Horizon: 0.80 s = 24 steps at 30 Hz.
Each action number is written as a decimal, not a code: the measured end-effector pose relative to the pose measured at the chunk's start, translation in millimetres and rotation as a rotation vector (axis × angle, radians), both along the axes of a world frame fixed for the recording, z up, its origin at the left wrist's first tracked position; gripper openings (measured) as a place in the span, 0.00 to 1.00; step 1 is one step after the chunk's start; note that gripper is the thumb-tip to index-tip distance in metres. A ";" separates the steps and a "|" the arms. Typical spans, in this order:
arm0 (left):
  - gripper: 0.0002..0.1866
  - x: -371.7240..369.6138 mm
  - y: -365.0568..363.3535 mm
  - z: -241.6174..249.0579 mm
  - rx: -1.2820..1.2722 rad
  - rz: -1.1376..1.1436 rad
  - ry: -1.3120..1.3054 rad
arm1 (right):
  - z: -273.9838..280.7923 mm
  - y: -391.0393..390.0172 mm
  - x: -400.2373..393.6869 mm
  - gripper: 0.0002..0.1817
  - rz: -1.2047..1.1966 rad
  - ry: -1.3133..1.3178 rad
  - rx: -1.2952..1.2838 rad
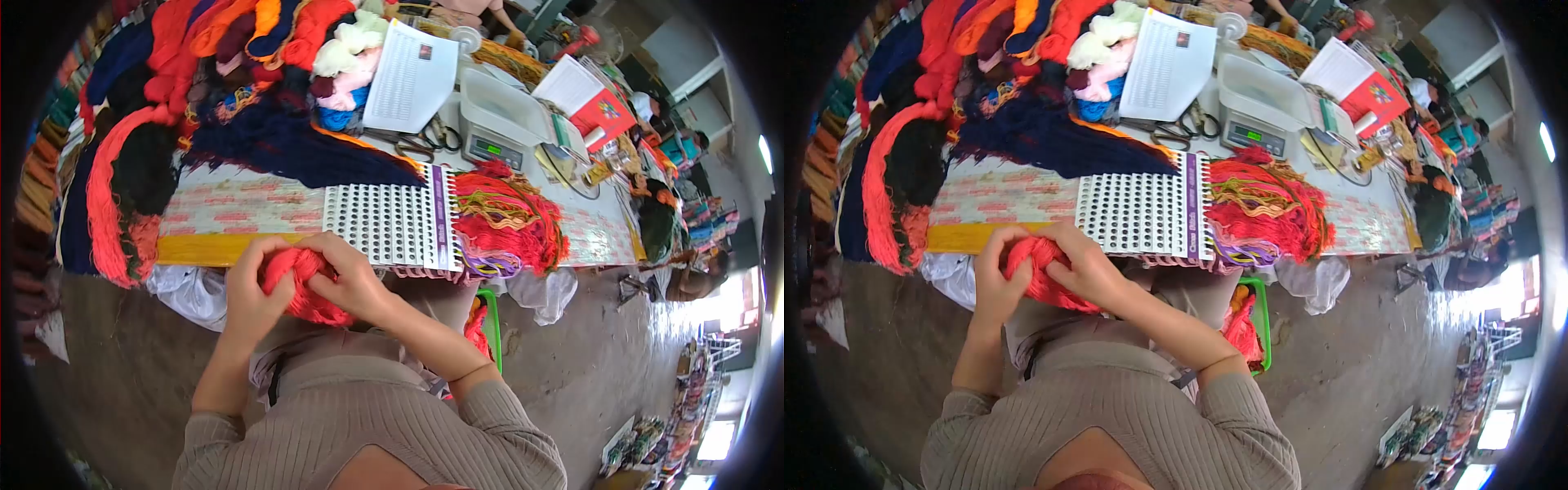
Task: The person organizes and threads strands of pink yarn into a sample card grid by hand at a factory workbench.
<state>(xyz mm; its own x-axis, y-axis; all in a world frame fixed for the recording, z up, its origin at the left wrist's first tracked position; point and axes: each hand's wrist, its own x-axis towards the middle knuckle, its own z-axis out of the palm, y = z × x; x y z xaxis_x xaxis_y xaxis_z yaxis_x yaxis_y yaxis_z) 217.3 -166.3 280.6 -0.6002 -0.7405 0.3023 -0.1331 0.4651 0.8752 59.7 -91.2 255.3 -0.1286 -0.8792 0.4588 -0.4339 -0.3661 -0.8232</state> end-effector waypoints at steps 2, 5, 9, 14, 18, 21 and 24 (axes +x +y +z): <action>0.16 -0.7 10.6 5.6 0.026 -0.016 0.065 | -2.2 6.3 8.1 0.22 -0.081 -0.017 -0.043; 0.18 7.0 14.1 4.4 0.066 -0.016 0.161 | -0.8 8.1 15.9 0.19 -0.153 0.093 -0.317; 0.21 16.8 23.9 6.1 0.070 0.178 0.219 | 18.2 14.4 21.7 0.14 -0.203 0.067 -0.513; 0.12 21.5 19.5 -5.2 0.270 -0.036 0.319 | 35.1 37.9 29.8 0.08 0.418 -0.771 -0.136; 0.11 27.4 -2.9 -23.4 0.433 -0.002 0.412 | 54.8 38.6 15.3 0.10 0.299 -0.261 0.092; 0.13 14.7 10.9 5.4 0.666 -0.185 0.519 | 35.7 26.2 8.9 0.17 0.135 0.299 0.070; 0.24 14.8 11.3 -9.4 0.465 -0.362 0.062 | 45.8 32.2 18.3 0.14 0.131 0.354 0.141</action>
<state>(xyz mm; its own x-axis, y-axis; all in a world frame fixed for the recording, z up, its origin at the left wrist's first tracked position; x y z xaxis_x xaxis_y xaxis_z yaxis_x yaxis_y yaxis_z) 232.1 -155.0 271.3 -0.8312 -0.5547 0.0375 0.0205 0.0369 0.9991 78.0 -59.0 301.1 0.1329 -0.9350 0.3287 -0.6571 -0.3314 -0.6771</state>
